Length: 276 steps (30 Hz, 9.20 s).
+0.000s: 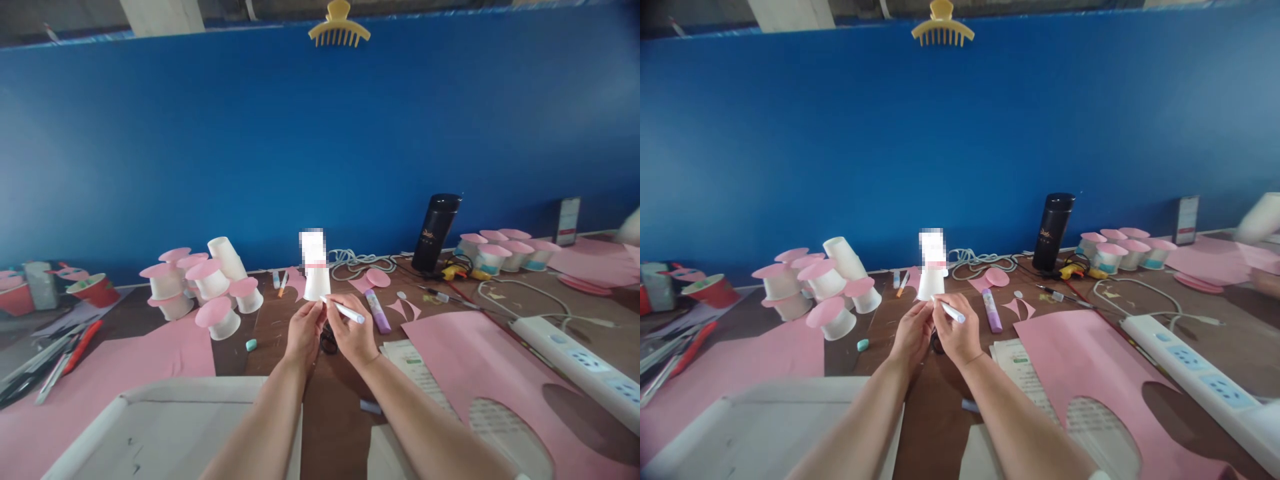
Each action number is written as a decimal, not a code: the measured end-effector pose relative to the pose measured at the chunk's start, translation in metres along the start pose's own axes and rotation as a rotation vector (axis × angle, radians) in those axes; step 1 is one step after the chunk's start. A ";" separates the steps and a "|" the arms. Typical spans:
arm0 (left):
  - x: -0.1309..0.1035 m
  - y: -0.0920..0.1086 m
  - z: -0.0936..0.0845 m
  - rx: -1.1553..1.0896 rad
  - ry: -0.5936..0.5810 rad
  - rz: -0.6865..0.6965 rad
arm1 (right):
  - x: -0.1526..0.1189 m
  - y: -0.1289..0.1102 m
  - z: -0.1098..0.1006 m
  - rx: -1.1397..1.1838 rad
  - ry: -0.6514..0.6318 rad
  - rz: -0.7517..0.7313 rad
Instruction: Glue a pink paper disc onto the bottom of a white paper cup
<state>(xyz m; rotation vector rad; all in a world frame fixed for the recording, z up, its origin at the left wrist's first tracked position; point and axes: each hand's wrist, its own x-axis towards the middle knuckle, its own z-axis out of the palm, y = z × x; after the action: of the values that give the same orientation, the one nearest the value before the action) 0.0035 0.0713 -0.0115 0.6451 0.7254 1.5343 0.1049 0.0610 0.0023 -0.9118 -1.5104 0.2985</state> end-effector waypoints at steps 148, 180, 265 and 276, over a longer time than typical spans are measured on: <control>0.002 0.000 -0.001 -0.191 0.116 -0.058 | -0.001 0.007 0.002 -0.073 0.043 -0.004; 0.015 0.003 -0.008 -0.375 0.220 -0.053 | -0.005 0.026 0.005 -0.006 0.019 0.255; 0.003 0.006 -0.003 -0.212 0.184 -0.127 | 0.000 0.030 -0.001 -0.001 0.162 0.127; 0.008 -0.002 -0.009 -0.143 0.063 -0.067 | -0.004 0.007 -0.002 -0.035 -0.005 0.016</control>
<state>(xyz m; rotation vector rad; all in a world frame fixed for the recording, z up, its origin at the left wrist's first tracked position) -0.0024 0.0783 -0.0186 0.4626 0.6712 1.5345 0.1095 0.0625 -0.0048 -0.9517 -1.5174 0.2871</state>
